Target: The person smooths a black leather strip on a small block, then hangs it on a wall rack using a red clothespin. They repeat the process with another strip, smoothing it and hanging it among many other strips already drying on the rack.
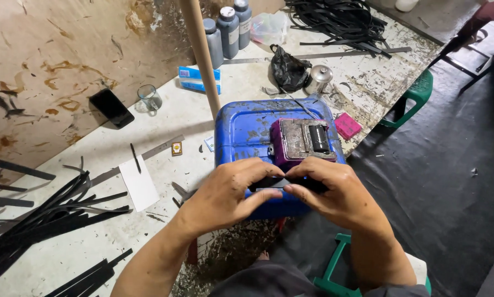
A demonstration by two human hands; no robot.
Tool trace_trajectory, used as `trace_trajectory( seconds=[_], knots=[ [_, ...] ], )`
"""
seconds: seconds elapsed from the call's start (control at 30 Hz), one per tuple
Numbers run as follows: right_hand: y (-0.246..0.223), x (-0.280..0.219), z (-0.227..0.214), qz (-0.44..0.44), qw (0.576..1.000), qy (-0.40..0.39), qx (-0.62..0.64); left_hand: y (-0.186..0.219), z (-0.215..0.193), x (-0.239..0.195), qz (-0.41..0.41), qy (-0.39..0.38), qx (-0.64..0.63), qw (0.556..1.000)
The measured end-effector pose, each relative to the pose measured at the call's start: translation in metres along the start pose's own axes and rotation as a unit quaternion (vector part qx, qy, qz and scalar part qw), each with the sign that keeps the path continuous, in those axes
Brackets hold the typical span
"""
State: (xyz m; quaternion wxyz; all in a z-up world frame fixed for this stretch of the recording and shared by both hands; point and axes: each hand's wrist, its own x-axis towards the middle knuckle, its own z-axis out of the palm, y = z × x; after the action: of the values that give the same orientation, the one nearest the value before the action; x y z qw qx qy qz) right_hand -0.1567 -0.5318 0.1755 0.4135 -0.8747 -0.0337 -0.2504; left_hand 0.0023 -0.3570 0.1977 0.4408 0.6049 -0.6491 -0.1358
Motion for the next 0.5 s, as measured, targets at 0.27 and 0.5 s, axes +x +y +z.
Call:
trace_trajectory(
  seconds=[0.27,0.5],
  knots=[
    [-0.002,-0.013,-0.031,0.02,0.997,0.033,-0.073,-0.013,-0.026,-0.008,-0.015,0.038,0.004,0.999],
    [-0.007,-0.007,-0.028,0.0,0.994,0.038,-0.104,-0.008,-0.01,0.012,0.058,0.049,0.029,0.997]
  ],
)
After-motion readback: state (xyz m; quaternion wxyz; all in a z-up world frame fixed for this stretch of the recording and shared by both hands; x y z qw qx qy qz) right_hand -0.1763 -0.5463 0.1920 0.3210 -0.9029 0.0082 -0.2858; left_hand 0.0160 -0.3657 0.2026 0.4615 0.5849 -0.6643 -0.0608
